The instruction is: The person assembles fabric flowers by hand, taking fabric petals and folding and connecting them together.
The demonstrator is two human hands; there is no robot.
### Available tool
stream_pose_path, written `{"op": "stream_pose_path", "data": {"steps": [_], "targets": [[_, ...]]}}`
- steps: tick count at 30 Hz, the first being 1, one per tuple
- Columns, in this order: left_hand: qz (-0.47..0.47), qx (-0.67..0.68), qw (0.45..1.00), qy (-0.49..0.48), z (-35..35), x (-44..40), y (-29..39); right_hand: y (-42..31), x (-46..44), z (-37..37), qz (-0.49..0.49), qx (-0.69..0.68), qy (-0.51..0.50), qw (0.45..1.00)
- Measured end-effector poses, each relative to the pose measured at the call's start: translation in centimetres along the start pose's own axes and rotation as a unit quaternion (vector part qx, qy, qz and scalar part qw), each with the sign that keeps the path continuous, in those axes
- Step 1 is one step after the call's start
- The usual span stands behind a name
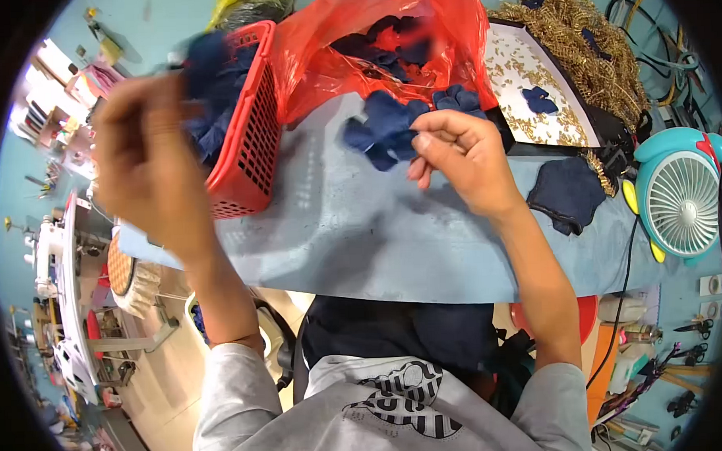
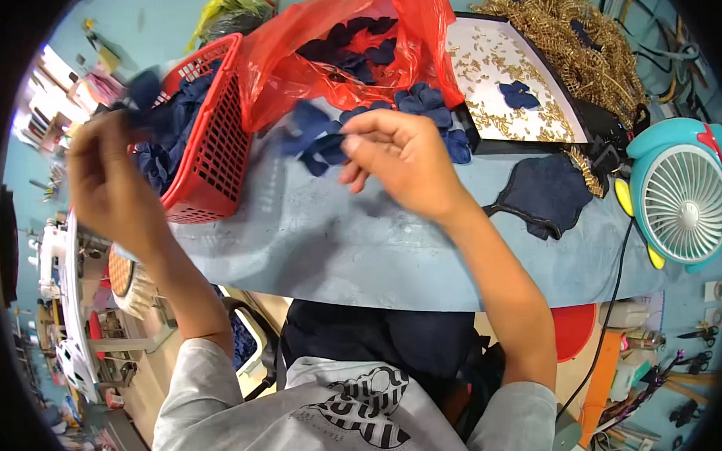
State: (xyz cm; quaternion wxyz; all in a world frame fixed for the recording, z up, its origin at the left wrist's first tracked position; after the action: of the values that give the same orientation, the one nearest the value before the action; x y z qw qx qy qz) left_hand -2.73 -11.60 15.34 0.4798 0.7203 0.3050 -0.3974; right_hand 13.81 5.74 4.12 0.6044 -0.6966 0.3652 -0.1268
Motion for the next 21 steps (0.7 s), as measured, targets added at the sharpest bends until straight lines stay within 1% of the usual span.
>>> {"op": "stream_pose_path", "data": {"steps": [1, 3, 4, 5, 7, 8, 9, 10, 11, 12, 13, 14, 15, 16, 17, 19, 21], "targets": [[0.006, -0.032, 0.997, 0.076, 1.4, -1.4, -0.3, 0.1, -0.3, 0.7, -0.008, 0.01, 0.022, 1.0], [-0.087, -0.099, 0.985, 0.108, 3.0, -3.9, 0.0, 0.2, -0.8, 1.5, -0.013, -0.016, 0.04, 0.999], [-0.072, -0.202, 0.975, 0.054, 3.7, -5.0, -0.8, 0.1, -0.9, 1.5, -0.01, -0.025, 0.046, 0.999], [-0.032, -0.259, 0.965, -0.037, 4.1, -6.0, -2.3, 0.0, -0.9, 1.5, -0.008, -0.034, 0.051, 0.998], [-0.019, -0.311, 0.933, -0.18, 2.9, -6.4, -4.8, 0.0, -0.9, 1.4, -0.013, -0.042, 0.056, 0.997], [-0.204, -0.44, 0.859, -0.163, 2.2, -5.6, -4.1, 0.2, -0.9, 1.3, -0.017, -0.042, 0.055, 0.997], [-0.281, -0.457, 0.837, -0.11, 0.7, -4.5, -1.1, 0.2, -0.9, 1.2, -0.019, -0.041, 0.055, 0.997], [-0.331, -0.42, 0.844, -0.051, -0.3, -3.3, 0.9, 0.2, -1.0, 1.1, -0.021, -0.045, 0.053, 0.997], [-0.233, -0.35, 0.903, -0.088, -1.2, -1.7, 1.9, 0.3, -1.0, 1.1, -0.024, -0.049, 0.053, 0.997], [-0.211, -0.228, 0.937, -0.158, -3.0, 0.8, 3.0, 0.4, -0.9, 1.0, -0.029, -0.053, 0.053, 0.997], [-0.163, -0.148, 0.941, -0.257, -4.5, 3.3, 2.9, 0.4, -0.8, 0.9, -0.03, -0.054, 0.048, 0.997], [-0.129, -0.107, 0.941, -0.292, -5.9, 5.9, 2.4, 0.4, -0.8, 0.9, -0.032, -0.052, 0.041, 0.997], [-0.089, -0.079, 0.941, -0.316, -6.8, 7.7, 1.5, 0.4, -0.7, 0.9, -0.034, -0.05, 0.033, 0.998], [-0.083, -0.055, 0.944, -0.316, -7.5, 9.0, 0.4, 0.3, -0.7, 1.0, -0.034, -0.052, 0.032, 0.998], [-0.065, -0.063, 0.943, -0.319, -7.8, 9.5, -0.1, 0.2, -0.7, 0.9, -0.033, -0.053, 0.033, 0.998], [-0.05, -0.057, 0.947, -0.313, -8.0, 9.8, -0.4, 0.2, -0.7, 1.0, -0.027, -0.056, 0.031, 0.998], [-0.062, -0.047, 0.946, -0.313, -8.3, 9.9, -0.5, 0.0, -0.7, 0.9, -0.032, -0.058, 0.028, 0.997]]}}
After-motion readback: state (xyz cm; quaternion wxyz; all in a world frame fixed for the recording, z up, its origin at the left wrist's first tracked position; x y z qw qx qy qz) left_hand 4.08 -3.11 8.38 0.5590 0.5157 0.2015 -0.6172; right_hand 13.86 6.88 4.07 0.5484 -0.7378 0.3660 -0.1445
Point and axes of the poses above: each hand's wrist, its own x-axis away from the middle knuckle, its own z-axis out of the back of the hand, y = z × x, the point moved 4 cm from there along -x, towards the middle knuckle, and after that the axes turned 10 degrees about y, right-handed, at the moved point
